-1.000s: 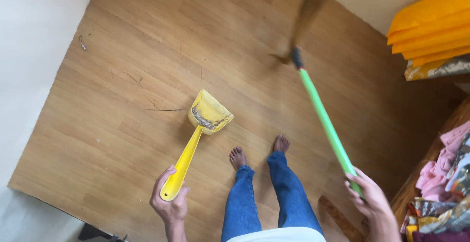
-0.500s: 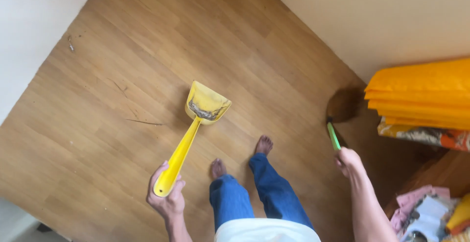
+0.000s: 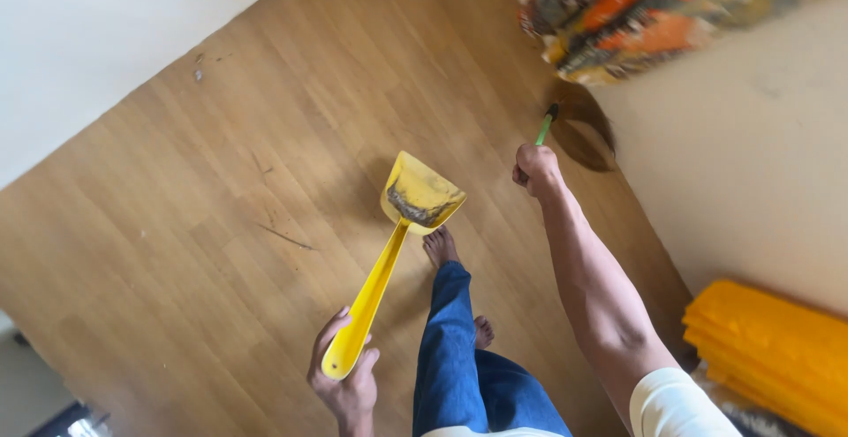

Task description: The person sweeps a wooden floor with a broom and uses a dustpan to collect debris. They briefly move a rug to sweep underneath it, then continue sweeping and gathering dirt into the dustpan.

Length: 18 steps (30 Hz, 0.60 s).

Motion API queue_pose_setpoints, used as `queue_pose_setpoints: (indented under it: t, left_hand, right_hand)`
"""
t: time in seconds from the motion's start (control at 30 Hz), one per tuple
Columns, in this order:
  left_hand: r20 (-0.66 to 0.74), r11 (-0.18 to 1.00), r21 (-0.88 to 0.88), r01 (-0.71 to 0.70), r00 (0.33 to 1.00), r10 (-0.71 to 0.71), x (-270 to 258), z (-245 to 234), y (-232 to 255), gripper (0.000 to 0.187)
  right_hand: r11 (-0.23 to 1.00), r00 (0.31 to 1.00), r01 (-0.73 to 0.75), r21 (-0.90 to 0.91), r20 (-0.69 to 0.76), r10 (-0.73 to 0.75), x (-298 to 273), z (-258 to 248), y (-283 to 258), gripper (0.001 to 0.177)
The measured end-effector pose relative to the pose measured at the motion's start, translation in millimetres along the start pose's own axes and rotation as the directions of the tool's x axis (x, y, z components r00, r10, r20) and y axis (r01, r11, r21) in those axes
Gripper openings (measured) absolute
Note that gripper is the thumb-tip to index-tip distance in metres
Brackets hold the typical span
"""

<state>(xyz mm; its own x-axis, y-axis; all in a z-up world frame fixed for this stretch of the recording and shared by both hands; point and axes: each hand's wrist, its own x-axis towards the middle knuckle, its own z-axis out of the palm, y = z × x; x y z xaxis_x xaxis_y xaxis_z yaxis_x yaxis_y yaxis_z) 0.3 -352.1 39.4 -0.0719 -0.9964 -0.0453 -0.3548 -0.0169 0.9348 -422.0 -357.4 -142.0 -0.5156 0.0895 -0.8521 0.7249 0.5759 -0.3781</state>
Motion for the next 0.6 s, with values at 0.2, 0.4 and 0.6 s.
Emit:
queue_pose_setpoints:
  t: [0.2,0.4,0.6]
  left_hand:
    - [0.049,1.0,0.021,-0.004,0.999,0.003,68,36,-1,0.048]
    - [0.015,0.998,0.016,-0.052,0.999,0.052,113,38,5,0.052]
    - [-0.091,0.996,-0.029,0.079,0.992,-0.082,126,30,7,0.047]
  right_hand:
    - [0.942,0.994,0.098,-0.321,0.068,-0.08,-17,71,-72,0.018]
    - [0.69,0.896,0.441,-0.574,0.242,-0.371,-47,21,-94,0.005]
    - [0.473,0.907,0.36,-0.804,0.181,-0.381,-38,25,-131,0.062]
